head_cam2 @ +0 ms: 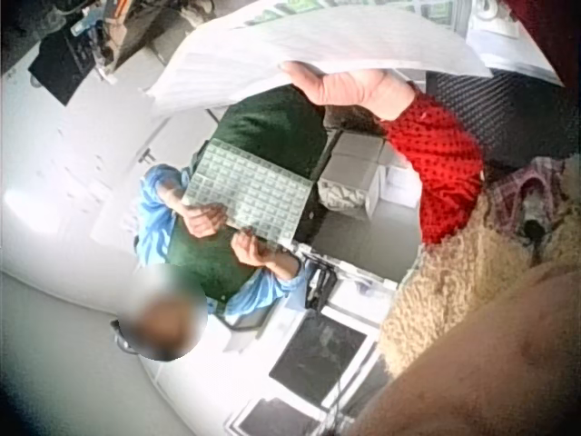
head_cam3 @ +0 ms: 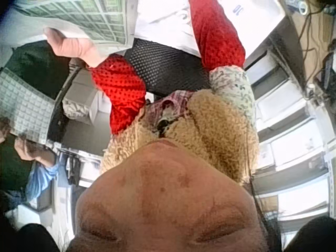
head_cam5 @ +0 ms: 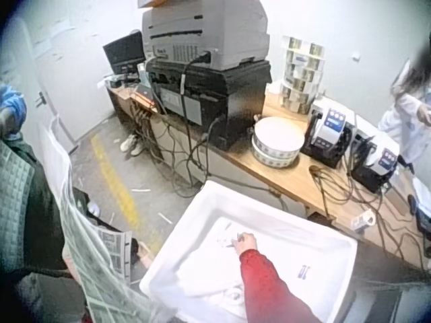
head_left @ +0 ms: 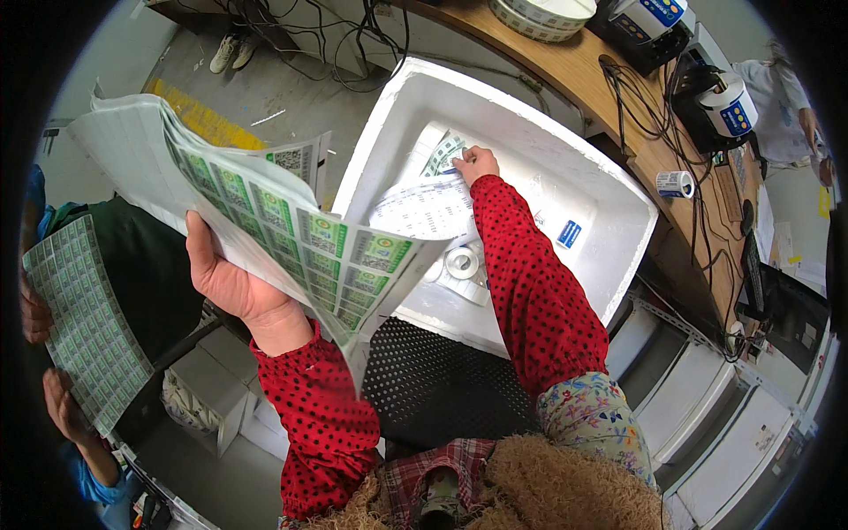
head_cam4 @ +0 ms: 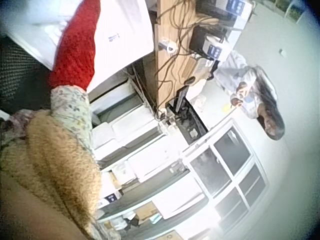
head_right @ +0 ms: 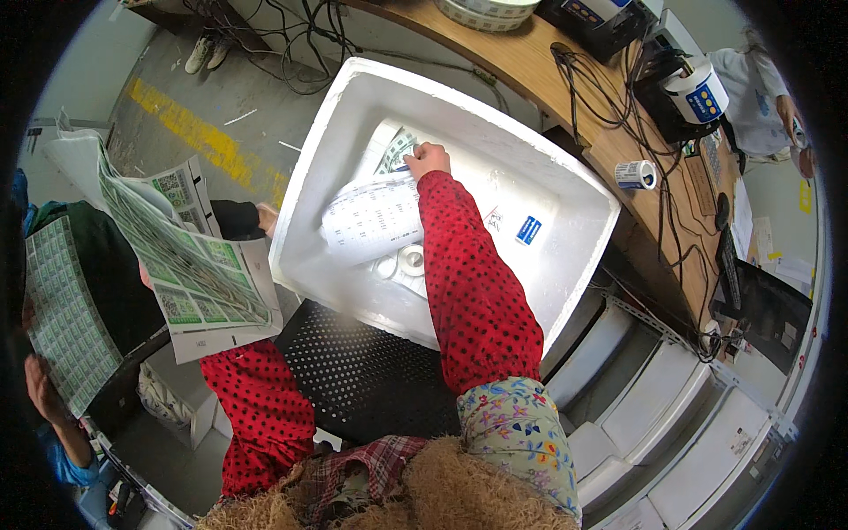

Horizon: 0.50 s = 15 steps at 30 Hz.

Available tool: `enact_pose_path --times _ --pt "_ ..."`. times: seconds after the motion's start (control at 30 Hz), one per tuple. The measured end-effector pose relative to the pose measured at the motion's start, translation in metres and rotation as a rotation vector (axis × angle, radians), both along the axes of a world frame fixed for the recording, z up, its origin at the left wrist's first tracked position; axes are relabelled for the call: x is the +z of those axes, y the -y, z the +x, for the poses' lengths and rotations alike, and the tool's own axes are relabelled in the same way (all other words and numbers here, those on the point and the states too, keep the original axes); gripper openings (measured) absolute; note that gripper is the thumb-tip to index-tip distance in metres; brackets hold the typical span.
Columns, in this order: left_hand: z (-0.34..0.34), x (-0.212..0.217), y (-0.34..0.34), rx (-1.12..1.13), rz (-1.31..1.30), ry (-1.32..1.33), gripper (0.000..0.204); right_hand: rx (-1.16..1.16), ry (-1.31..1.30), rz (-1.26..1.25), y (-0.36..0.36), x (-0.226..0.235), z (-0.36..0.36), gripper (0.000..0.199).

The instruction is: The person writes on a sheet of grid paper, peels stickers from a large sheet, and sorts small boxes and labels into a white container while sitting at a desk.

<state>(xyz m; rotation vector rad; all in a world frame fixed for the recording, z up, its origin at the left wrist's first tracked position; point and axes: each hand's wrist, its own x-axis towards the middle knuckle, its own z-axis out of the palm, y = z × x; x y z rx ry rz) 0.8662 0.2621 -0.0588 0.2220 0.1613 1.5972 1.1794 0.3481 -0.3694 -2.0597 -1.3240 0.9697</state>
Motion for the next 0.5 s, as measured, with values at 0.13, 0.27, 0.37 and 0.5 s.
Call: enact_pose_path --times 0.13,0.27,0.37,0.5 --pt "0.000 0.001 0.001 0.013 -0.016 -0.052 0.036 -0.090 -0.350 0.309 0.032 0.005 0.028 0.024" --pt "-0.004 -0.002 0.004 -0.007 -0.050 -0.010 0.036 -0.375 -1.214 0.026 0.087 0.080 0.055 0.013" --pt "-0.001 -0.007 -0.003 -0.002 -0.050 -0.035 0.035 -0.452 -1.433 0.051 0.106 0.090 0.060 0.032" --pt "0.005 0.000 -0.006 -0.028 -0.042 -0.070 0.035 -0.247 -1.242 0.002 0.122 0.116 0.058 0.041"
